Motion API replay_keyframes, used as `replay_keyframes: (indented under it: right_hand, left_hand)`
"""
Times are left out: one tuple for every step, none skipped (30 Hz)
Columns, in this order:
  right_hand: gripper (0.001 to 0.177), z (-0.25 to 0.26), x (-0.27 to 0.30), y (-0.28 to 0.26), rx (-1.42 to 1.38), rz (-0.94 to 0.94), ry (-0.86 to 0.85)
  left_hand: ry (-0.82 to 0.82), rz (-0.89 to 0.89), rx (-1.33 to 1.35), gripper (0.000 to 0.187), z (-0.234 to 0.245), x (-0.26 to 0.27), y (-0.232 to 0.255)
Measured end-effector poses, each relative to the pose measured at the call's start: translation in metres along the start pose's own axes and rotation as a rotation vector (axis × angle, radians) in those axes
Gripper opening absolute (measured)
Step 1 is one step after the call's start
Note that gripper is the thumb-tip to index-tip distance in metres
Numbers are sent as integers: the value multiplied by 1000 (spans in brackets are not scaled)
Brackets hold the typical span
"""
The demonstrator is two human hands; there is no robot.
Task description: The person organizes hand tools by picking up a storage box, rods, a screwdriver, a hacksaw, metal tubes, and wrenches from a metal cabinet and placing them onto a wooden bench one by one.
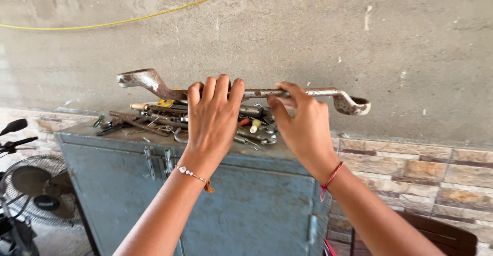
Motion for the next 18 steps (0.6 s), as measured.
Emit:
replay_keyframes:
  right_hand:
    - [35,7,5,4,-216,-202,-19]
    - [35,14,7,0,-219,-202,-22]
    - [32,16,10,2,-625,-369,43]
    - [29,18,14,4,-1032,-536,110]
    - [29,26,17,0,-1038,-533,106]
    - [28,32,22,-1,-1130,-608,161]
    - [28,38,28,-3,-1221,-684,217]
    - [28,45,32,-8,-1228,-682,213]
    - [29,52,40,-10,-1227,-717,230]
    - [30,59,48,-13,-1226,-752,248]
    - [30,66,53,-17,-1229,-753,246]
    - [29,73,58,-20,-1220,-760,242]
    - [28,81,64,-23,-1208,-770,235]
    - [28,89,71,-26,-1210,-775,229]
    - [28,98,79,-30,-1220,-766,233]
    - [28,108,87,-34,-1229,-757,238]
    - [28,118,97,-38,-1231,-771,231]
    - [28,130,104,-45,-1262,-729,220]
  left_hand:
    - [-2,1,-4,22,11,-2,6]
    - [-16,5,29,26,20,-5,11]
    - [-27,9,59,32,30,-8,15]
    - [-27,10,52,32,40,-10,20]
    - [-37,15,61,32,49,-11,24]
    - [-48,21,70,32,59,-12,29]
    - [-46,20,63,32,68,-12,34]
    - [-71,22,24,27,77,-12,38]
    - [-98,21,-13,22,86,-11,43]
    - [-99,18,-17,22,96,-10,47]
    - [-77,11,-4,23,108,-9,52]
    - [-56,4,9,23,120,-9,56]
    - [-60,6,5,23,131,-8,60]
    - [-82,10,5,23,142,-8,65]
    - [-107,14,5,23,154,-7,70]
    - [-115,16,-1,23,167,-6,75]
    - [-124,26,-5,24,182,-5,81]
    - [-133,36,-10,25,196,-3,87]
Point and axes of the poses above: each hand's wrist, its own x-axis away from the middle knuckle, its own z-axis out of the back of the hand, y = z × x, the point moved 4 cm from there along -x, towards the middle knuckle, and after that the axes turned 11 degrees about -x, right-handed, at the moved point
